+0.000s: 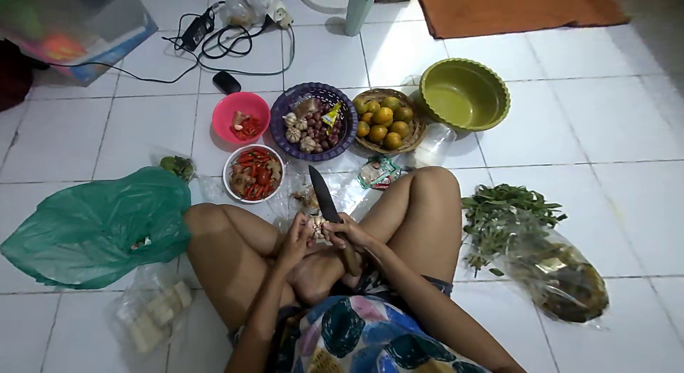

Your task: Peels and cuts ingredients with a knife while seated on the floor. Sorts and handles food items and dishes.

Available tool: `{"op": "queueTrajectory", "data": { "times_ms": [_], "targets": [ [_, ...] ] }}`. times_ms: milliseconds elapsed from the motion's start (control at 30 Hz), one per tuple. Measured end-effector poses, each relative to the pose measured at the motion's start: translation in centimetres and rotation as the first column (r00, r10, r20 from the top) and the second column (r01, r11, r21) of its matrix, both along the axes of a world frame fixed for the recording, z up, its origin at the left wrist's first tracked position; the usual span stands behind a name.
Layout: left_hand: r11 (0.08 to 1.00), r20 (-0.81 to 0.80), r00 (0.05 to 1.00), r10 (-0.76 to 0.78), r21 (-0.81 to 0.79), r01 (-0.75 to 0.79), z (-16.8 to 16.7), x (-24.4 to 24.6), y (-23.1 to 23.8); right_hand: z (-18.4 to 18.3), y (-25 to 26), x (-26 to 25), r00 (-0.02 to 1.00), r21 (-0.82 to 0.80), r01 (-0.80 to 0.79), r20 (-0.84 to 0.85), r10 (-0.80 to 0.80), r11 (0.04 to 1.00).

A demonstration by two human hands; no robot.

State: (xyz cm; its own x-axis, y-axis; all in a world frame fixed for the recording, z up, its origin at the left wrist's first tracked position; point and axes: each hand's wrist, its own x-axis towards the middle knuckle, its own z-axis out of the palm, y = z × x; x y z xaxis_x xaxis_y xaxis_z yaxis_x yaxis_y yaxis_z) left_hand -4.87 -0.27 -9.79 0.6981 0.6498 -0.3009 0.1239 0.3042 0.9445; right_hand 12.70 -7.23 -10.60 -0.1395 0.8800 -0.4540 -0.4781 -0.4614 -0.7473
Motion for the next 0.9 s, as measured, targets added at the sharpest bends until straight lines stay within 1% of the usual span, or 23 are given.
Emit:
{"op": "queueTrajectory", "data": {
  "times_ms": [200, 300, 400, 567, 667, 800, 900],
  "targets": [
    [1.000, -0.002, 1.000, -0.021, 0.021, 0.021, 0.0, -0.1, 0.2, -0.2, -0.1, 0.2, 0.999, 0.024, -0.020, -0.031, 0.021, 1.000],
    [1.000, 0.006, 1.000, -0.020, 0.014, 0.020, 0.6, -0.4, 0.5, -0.3, -0.3, 0.6, 0.994, 0.047, -0.047, -0.097, 0.051, 0.998],
    [0.999, 0.019, 0.999, -0.035, 0.034, 0.034, 0.5, -0.9, 0.9, -0.7, -0.5, 0.7, 0.985, 0.081, -0.051, -0.159, 0.063, 0.995],
    [0.997, 0.035, 0.999, -0.041, 0.072, 0.038, 0.0, -1.0, 1.8, -0.3, -0.3, 0.2, 0.985, 0.059, -0.005, -0.170, 0.015, 0.998],
    [0.998, 0.024, 0.999, -0.047, 0.030, 0.046, 0.4, -0.9, 1.8, 0.0, -0.2, 0.1, 0.987, 0.024, 0.030, -0.161, -0.026, 0.999],
    [0.998, 0.009, 1.000, -0.004, -0.070, 0.004, 0.7, -0.7, 1.7, 0.0, -0.3, 0.2, 0.986, 0.061, 0.010, -0.165, 0.000, 0.998],
    [0.996, 0.022, 0.999, 0.023, -0.081, -0.021, 0.5, -0.8, 1.8, 0.0, -0.2, 0.1, 0.988, 0.063, 0.025, -0.151, -0.016, 0.998]
  ]
}}
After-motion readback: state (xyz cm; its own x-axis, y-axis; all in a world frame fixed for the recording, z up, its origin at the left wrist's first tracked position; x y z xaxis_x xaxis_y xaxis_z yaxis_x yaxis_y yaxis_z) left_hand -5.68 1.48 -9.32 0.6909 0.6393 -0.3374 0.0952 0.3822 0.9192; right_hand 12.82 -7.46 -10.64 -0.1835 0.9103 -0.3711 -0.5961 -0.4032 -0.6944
